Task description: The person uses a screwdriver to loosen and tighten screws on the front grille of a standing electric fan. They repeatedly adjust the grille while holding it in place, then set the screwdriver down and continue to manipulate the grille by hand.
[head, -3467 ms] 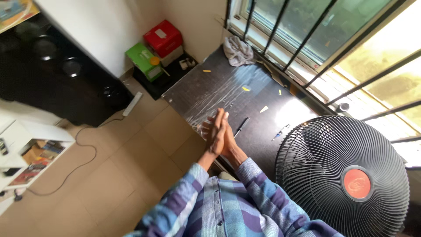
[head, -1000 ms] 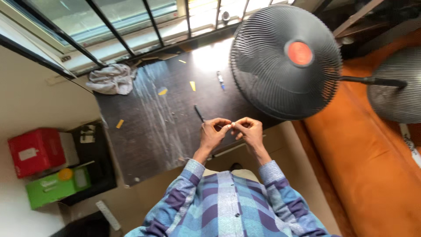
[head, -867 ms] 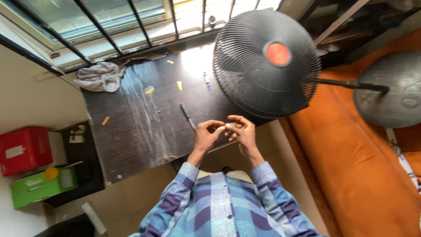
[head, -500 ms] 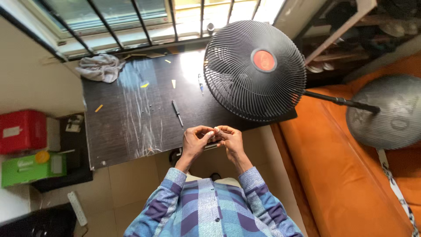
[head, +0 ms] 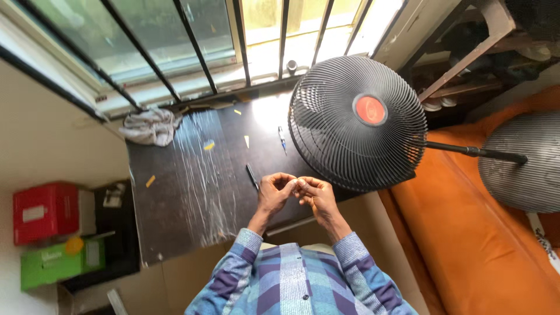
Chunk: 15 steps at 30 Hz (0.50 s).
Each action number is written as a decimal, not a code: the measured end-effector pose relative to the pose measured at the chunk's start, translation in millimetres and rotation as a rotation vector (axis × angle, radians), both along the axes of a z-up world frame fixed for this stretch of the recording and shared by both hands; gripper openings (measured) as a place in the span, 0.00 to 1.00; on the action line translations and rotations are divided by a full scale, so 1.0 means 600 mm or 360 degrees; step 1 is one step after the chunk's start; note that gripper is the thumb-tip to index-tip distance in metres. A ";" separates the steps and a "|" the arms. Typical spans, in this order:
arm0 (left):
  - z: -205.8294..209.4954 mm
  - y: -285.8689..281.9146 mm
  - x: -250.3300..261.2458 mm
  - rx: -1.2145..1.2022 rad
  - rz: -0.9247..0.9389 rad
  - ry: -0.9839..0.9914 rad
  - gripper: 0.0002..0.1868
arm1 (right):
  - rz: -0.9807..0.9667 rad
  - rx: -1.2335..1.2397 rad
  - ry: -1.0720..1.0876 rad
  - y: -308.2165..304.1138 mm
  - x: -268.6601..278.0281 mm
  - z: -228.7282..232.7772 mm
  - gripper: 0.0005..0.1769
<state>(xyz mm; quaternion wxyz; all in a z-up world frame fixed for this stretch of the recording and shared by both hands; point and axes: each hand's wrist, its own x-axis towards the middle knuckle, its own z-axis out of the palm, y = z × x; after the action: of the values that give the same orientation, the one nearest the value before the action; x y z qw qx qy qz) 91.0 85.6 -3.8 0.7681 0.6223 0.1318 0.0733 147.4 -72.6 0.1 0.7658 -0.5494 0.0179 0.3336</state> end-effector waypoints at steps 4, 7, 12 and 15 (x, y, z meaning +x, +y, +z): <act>-0.017 0.046 0.025 0.0042 0.0009 0.0011 0.07 | -0.0086 -0.0131 -0.0092 0.048 0.017 -0.001 0.10; -0.027 0.078 0.051 0.0046 0.0059 -0.0024 0.07 | -0.0171 -0.0410 -0.0385 0.085 0.035 0.009 0.09; -0.050 0.093 0.090 0.0038 0.0228 0.0045 0.07 | -0.0319 -0.0983 -0.1060 0.110 0.075 0.048 0.10; -0.076 0.091 0.118 0.0066 0.0323 0.0096 0.08 | -0.0314 -0.1351 -0.1634 0.122 0.128 0.074 0.17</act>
<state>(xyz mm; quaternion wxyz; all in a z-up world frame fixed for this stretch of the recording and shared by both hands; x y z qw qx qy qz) 161.9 140.2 -49.4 0.7393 0.6235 0.2158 0.1346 224.4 0.5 44.5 0.4217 -0.8875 -0.1688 -0.0774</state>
